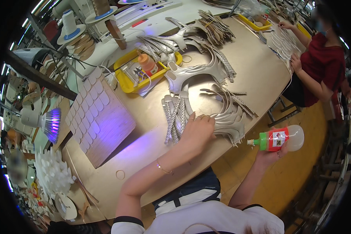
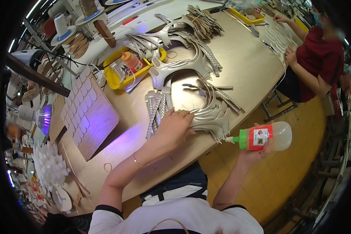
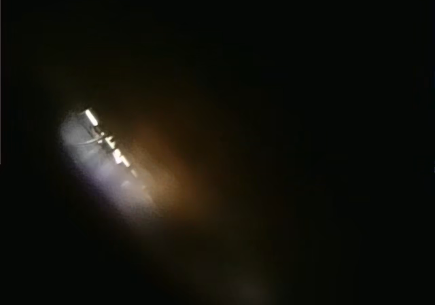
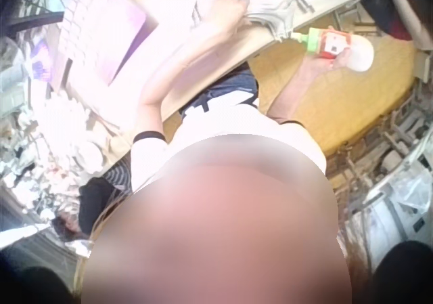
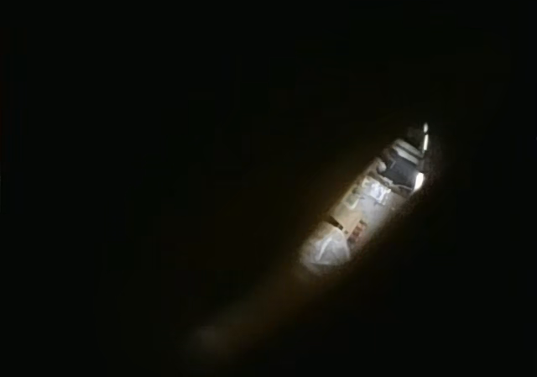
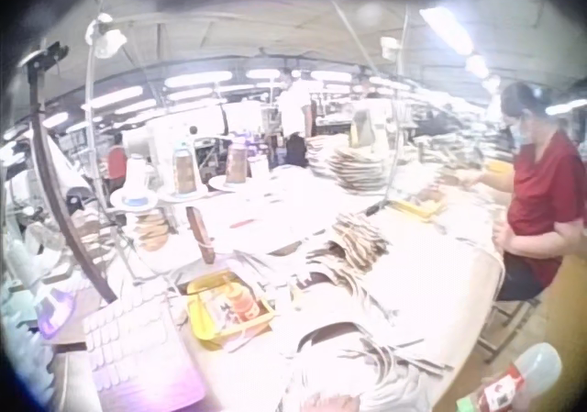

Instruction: The person repeatedly picks up small wooden craft pieces, applies glue from a bottle to the edges, and places them on a work surface under a UV lamp. The person handles multiple pieces one at a time, applying glue and setting them down in a repetitive sequence.

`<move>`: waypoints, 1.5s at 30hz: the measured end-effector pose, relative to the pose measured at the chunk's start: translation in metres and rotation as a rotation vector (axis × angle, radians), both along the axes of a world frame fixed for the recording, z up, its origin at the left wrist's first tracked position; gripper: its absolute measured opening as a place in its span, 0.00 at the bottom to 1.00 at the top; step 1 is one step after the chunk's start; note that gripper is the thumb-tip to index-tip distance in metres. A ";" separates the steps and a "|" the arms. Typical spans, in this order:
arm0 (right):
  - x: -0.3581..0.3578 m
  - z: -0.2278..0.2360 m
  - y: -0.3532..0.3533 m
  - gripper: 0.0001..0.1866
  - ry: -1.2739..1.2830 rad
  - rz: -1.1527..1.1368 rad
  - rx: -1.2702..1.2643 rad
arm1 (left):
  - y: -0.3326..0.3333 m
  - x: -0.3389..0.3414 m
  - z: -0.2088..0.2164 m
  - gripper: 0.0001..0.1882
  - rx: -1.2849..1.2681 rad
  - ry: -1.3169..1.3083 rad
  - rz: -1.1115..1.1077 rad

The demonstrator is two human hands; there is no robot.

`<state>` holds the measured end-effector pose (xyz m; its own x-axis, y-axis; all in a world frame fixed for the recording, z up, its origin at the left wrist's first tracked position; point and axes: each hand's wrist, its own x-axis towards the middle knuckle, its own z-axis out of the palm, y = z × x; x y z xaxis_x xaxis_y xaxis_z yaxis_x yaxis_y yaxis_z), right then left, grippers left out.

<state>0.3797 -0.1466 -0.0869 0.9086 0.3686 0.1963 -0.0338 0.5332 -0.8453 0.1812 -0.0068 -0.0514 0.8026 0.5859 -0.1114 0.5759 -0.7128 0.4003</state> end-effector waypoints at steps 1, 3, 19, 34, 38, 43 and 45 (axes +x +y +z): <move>0.001 -0.001 0.000 0.36 0.032 0.015 0.019 | 0.002 -0.002 0.002 0.23 -0.076 -0.015 0.042; 0.002 -0.003 0.003 0.36 0.106 0.003 0.042 | 0.008 -0.008 0.006 0.21 -0.294 0.084 0.111; -0.007 0.006 -0.001 0.34 0.148 -0.035 0.127 | -0.030 -0.035 0.005 0.16 -0.007 -0.719 0.273; -0.060 0.041 0.036 0.34 0.225 0.383 0.201 | -0.161 -0.191 -0.040 0.18 -0.645 -1.223 1.404; -0.085 0.043 0.050 0.35 0.265 0.801 0.275 | -0.173 -0.216 -0.051 0.15 -0.890 -0.909 1.496; -0.119 0.039 0.067 0.36 0.326 0.972 0.265 | -0.166 -0.238 -0.015 0.17 -0.504 -0.214 1.304; -0.129 0.044 0.072 0.36 0.330 1.002 0.241 | -0.156 -0.240 -0.009 0.17 -0.294 -0.311 1.296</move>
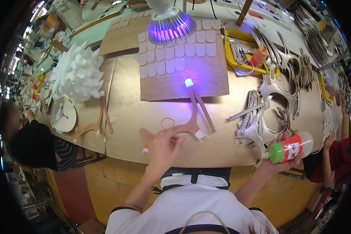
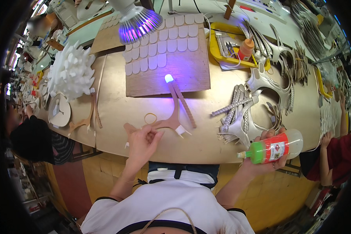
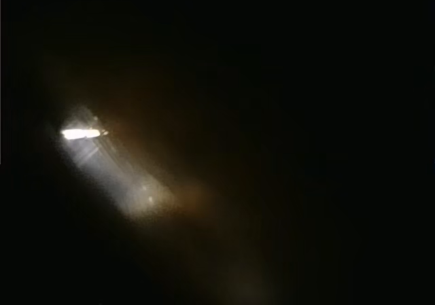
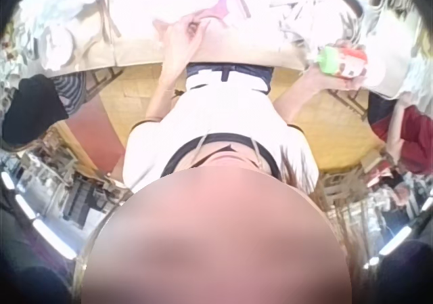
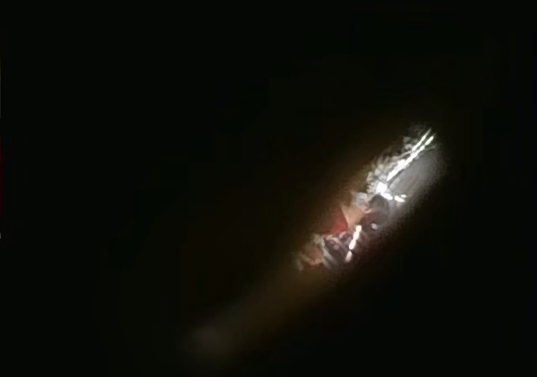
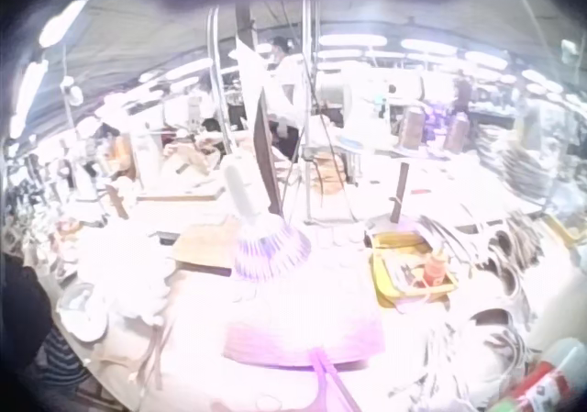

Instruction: The person repeatedly picks up small wooden craft pieces, applies glue from a bottle to the edges, and places them on a work surface under a UV lamp. The person handles multiple pieces one at a time, applying glue and setting them down in a repetitive sequence.

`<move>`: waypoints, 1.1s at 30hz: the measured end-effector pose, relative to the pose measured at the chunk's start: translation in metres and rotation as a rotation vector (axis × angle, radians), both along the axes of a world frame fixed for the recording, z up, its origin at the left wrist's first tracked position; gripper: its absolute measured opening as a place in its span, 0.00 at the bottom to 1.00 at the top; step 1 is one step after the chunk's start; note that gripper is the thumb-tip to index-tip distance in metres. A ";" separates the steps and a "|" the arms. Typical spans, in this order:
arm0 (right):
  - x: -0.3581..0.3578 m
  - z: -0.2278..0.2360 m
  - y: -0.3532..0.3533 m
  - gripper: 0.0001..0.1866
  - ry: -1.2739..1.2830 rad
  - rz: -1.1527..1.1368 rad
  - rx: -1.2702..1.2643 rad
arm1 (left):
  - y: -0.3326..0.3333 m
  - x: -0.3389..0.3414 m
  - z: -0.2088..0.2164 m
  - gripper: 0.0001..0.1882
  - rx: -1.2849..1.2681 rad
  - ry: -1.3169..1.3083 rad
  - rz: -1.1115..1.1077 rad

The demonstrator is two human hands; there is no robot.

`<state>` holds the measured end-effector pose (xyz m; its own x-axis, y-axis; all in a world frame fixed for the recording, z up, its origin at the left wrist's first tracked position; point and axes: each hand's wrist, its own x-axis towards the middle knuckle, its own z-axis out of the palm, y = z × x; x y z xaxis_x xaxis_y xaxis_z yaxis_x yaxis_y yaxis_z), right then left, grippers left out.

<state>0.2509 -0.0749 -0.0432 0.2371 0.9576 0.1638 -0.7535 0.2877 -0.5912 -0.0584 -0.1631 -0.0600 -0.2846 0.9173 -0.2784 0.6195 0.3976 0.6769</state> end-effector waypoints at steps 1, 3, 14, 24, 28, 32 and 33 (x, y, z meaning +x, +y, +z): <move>-0.004 0.002 0.004 0.36 -0.016 0.024 0.009 | 0.010 0.001 -0.002 0.15 0.178 0.035 -0.004; -0.010 0.007 0.012 0.36 -0.035 0.041 0.010 | 0.033 0.005 -0.015 0.14 0.438 0.111 0.028; -0.044 0.020 0.049 0.42 -0.005 0.210 -0.014 | 0.096 0.044 -0.036 0.13 0.350 -0.340 0.270; -0.155 -0.006 0.081 0.42 -0.205 0.866 0.043 | 0.092 0.008 -0.023 0.11 0.837 0.295 0.044; -0.169 -0.018 0.093 0.42 0.115 0.979 0.079 | 0.098 -0.004 -0.015 0.12 0.940 0.335 0.137; -0.170 -0.024 0.095 0.40 0.189 1.043 0.095 | 0.104 -0.008 -0.019 0.13 1.043 0.347 0.194; -0.170 -0.025 0.095 0.40 0.188 1.040 0.077 | 0.104 -0.008 -0.021 0.13 1.036 0.332 0.201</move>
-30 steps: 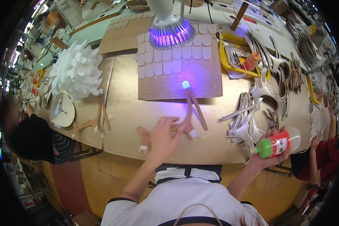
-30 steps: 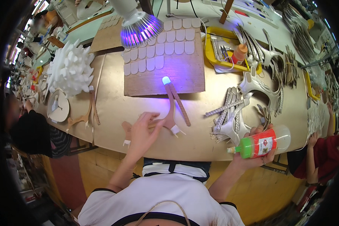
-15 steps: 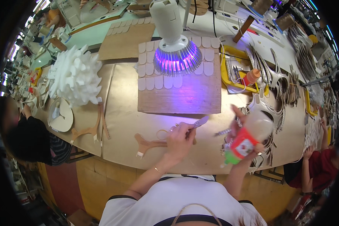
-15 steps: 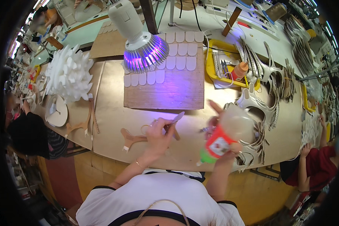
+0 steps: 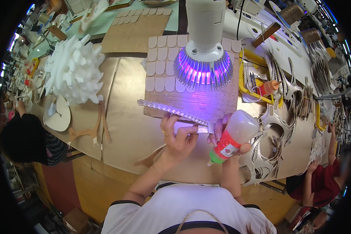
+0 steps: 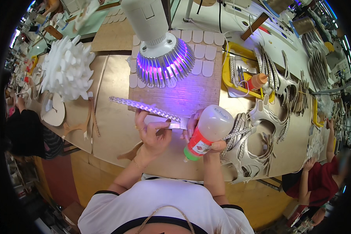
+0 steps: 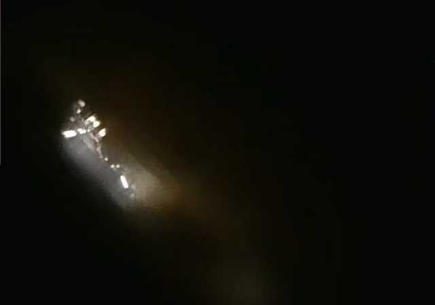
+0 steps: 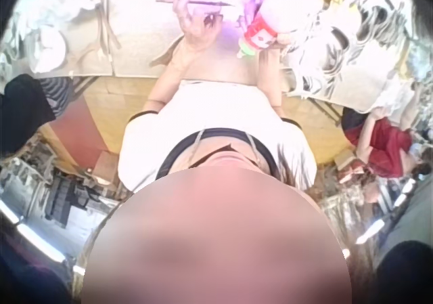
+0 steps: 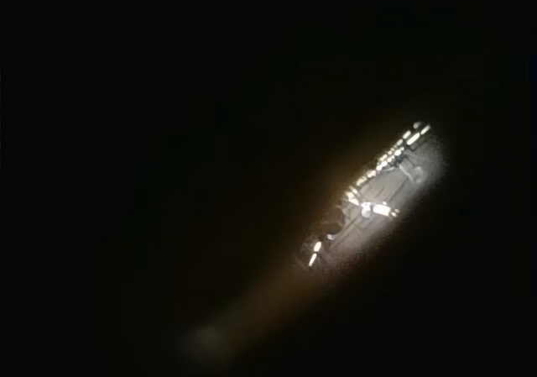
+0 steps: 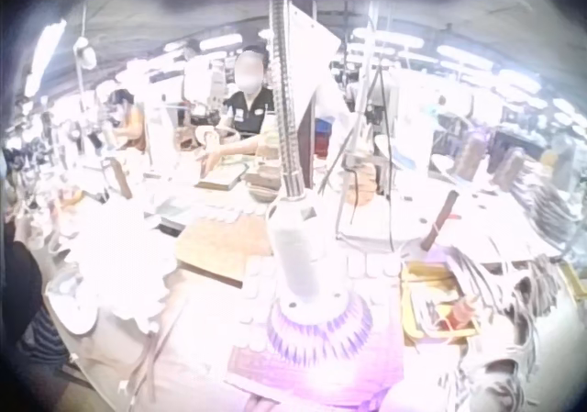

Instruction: The person repeatedly picks up small wooden craft pieces, applies glue from a bottle to the edges, and places them on a work surface under a UV lamp. The person handles multiple pieces one at a time, applying glue and setting them down in a repetitive sequence.

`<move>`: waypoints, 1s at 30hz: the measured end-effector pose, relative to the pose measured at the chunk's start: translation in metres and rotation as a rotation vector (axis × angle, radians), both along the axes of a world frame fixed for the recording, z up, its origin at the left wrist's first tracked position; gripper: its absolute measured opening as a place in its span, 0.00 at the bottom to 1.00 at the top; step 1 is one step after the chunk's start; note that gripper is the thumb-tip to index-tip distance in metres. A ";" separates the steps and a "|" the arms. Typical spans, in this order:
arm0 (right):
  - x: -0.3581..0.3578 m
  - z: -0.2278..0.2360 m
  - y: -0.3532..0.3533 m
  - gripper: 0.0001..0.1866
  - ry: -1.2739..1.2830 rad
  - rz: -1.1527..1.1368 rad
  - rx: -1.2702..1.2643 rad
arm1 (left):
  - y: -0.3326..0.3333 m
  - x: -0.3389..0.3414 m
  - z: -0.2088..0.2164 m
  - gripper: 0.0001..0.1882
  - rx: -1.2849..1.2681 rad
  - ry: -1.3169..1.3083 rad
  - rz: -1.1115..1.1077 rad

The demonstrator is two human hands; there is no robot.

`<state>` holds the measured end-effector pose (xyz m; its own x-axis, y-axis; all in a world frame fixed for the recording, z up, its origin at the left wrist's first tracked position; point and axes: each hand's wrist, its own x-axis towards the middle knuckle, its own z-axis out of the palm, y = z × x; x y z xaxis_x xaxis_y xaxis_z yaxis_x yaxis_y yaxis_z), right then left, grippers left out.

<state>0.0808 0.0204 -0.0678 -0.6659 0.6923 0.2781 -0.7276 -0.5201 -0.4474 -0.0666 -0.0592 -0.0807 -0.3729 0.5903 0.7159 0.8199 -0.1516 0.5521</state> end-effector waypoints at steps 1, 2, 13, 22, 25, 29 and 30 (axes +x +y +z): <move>0.000 0.000 0.000 0.40 -0.014 -0.003 -0.011 | -0.001 0.000 -0.002 0.13 0.037 0.063 0.044; -0.001 0.000 0.000 0.40 -0.016 -0.013 -0.017 | -0.003 0.000 -0.004 0.13 0.060 0.110 0.086; -0.008 0.001 0.014 0.42 -0.190 -0.058 0.163 | 0.019 -0.020 -0.018 0.18 0.038 -0.069 -0.406; -0.007 0.004 0.014 0.44 -0.215 -0.077 0.175 | 0.020 -0.029 -0.023 0.19 0.028 -0.064 -0.471; -0.008 0.006 0.013 0.45 -0.221 -0.074 0.147 | 0.021 -0.028 -0.022 0.17 -0.004 -0.080 -0.473; -0.009 0.009 0.008 0.45 -0.239 -0.102 0.070 | 0.022 -0.026 -0.019 0.15 -0.042 -0.119 -0.488; -0.009 0.009 0.007 0.44 -0.223 -0.102 0.078 | 0.022 -0.026 -0.018 0.15 -0.044 -0.115 -0.485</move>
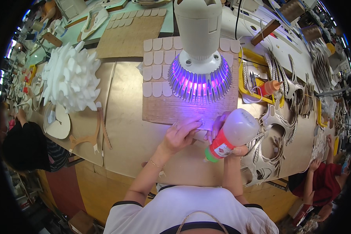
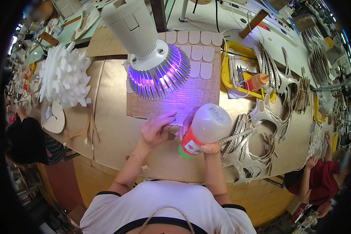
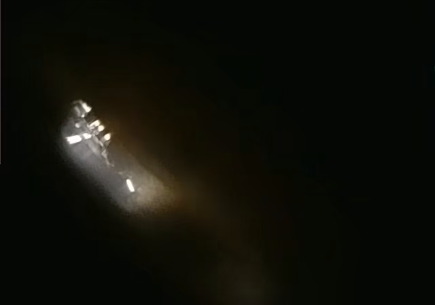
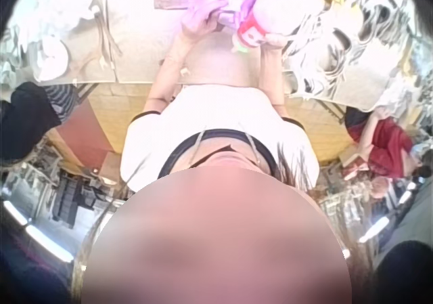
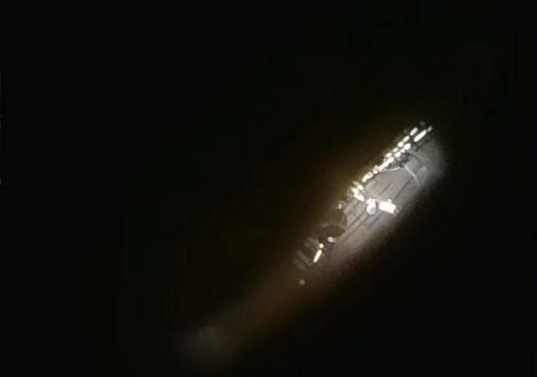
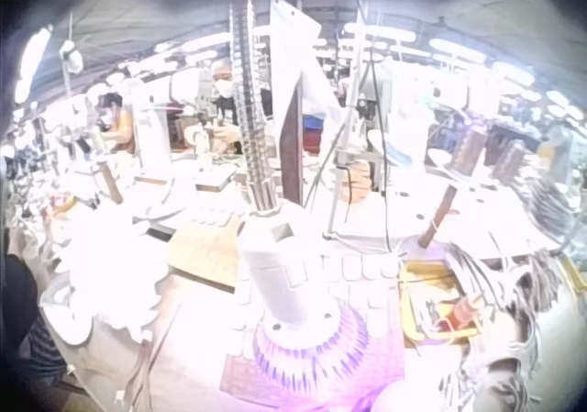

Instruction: The person repeatedly picks up small wooden craft pieces, applies glue from a bottle to the edges, and places them on a work surface under a UV lamp. The person handles multiple pieces one at a time, applying glue and setting them down in a repetitive sequence.

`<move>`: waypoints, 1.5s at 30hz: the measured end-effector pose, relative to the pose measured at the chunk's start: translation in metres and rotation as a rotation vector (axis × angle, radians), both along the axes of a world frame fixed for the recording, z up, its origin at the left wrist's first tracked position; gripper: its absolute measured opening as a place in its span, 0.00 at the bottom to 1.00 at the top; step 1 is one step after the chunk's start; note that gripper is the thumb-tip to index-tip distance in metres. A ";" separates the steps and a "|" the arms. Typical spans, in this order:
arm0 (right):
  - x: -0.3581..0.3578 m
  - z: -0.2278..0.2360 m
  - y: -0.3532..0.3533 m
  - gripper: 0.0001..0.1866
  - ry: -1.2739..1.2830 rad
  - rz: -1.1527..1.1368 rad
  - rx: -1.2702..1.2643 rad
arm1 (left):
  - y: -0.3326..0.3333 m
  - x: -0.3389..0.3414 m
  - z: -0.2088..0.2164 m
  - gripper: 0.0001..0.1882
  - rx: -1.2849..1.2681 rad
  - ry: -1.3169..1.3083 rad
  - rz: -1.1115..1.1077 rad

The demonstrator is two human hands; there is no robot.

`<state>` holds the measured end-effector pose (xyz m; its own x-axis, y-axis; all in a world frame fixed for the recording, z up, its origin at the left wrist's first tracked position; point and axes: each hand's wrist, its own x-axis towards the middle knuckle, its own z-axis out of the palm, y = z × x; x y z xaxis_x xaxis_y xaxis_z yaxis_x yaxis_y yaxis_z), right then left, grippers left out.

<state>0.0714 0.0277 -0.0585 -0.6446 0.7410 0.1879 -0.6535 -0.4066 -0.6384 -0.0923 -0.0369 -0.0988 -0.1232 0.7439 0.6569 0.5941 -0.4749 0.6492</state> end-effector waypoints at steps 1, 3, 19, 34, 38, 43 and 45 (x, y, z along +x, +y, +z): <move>-0.001 0.000 -0.001 0.44 0.011 -0.006 0.005 | 0.000 0.001 0.001 0.14 0.004 0.003 0.001; -0.001 0.001 -0.002 0.44 0.027 -0.007 0.011 | 0.001 0.001 0.003 0.12 0.000 0.008 0.004; 0.000 0.006 -0.010 0.45 -0.017 -0.093 -0.001 | 0.000 0.006 -0.001 0.14 0.047 -0.033 -0.005; 0.037 0.001 -0.009 0.42 -0.491 -0.883 0.228 | -0.020 0.024 0.038 0.08 -0.983 -0.971 -0.334; 0.030 -0.012 -0.013 0.38 -0.744 -0.980 0.690 | -0.019 0.030 0.044 0.08 -0.987 -0.872 -0.257; 0.015 -0.009 -0.018 0.24 -0.762 -0.867 0.696 | -0.019 0.033 0.050 0.08 -0.968 -0.812 -0.208; 0.013 -0.006 -0.019 0.21 -0.848 -0.835 0.812 | -0.020 0.035 0.051 0.07 -0.973 -0.821 -0.196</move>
